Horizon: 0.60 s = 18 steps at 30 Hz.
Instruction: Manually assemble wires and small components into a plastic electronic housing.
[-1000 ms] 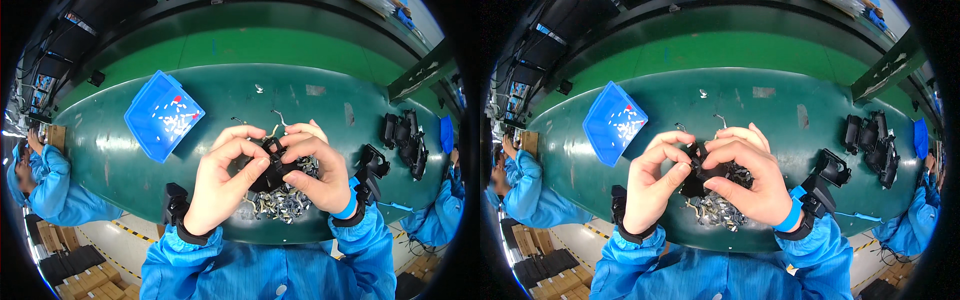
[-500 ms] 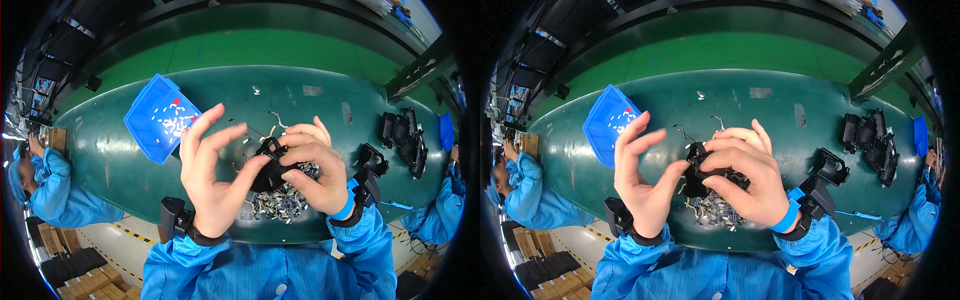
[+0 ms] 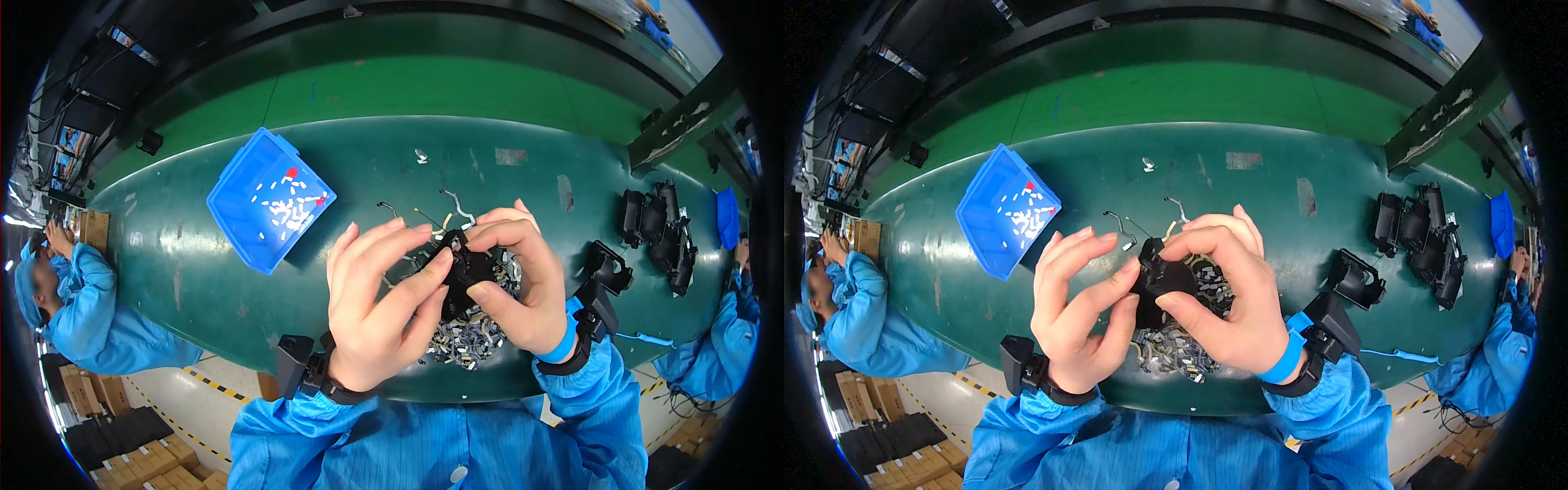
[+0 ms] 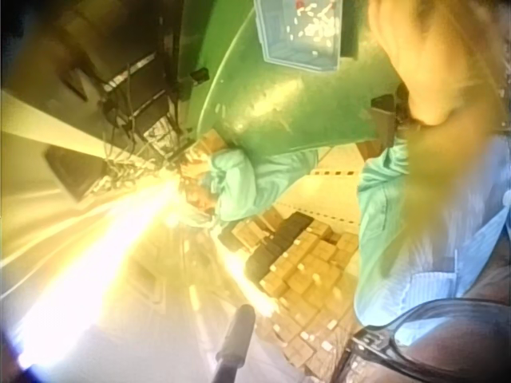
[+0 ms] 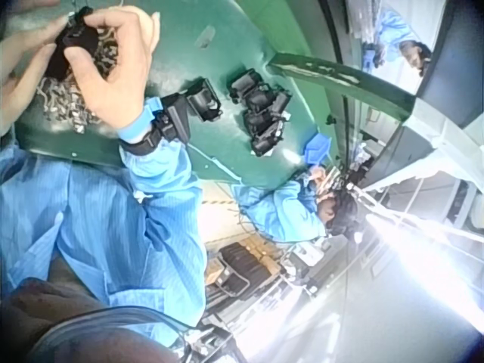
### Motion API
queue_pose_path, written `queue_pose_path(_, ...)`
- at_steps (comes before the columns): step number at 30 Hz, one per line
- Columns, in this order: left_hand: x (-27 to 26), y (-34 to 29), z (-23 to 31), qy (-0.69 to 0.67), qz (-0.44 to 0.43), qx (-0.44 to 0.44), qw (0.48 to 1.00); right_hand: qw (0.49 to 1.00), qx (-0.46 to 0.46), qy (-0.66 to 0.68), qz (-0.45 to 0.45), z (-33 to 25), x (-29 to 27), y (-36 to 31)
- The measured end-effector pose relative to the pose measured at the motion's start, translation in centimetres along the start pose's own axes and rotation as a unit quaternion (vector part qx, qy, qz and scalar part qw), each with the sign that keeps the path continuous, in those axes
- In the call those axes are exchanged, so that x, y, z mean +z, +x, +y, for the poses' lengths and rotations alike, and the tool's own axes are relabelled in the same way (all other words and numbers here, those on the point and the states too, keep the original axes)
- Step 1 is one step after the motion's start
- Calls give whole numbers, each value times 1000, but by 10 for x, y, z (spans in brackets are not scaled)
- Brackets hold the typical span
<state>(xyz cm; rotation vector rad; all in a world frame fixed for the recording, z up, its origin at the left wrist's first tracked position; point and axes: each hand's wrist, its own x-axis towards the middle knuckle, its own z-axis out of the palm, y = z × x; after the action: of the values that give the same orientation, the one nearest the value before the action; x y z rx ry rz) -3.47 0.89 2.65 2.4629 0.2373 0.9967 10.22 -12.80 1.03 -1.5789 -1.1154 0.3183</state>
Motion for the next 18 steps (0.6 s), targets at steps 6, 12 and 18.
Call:
queue_pose_path(6,-2,-3,-4,7,-9,29,1000,1000,-1,-27,-2,-4,2,2)
queue_pose_path(12,2,-7,0,-5,-26,14,1000,991,-27,-131,10,-10,4,2)
queue_pose_path(18,2,-6,1,0,-13,14,1000,986,-50,-158,6,-15,4,2)
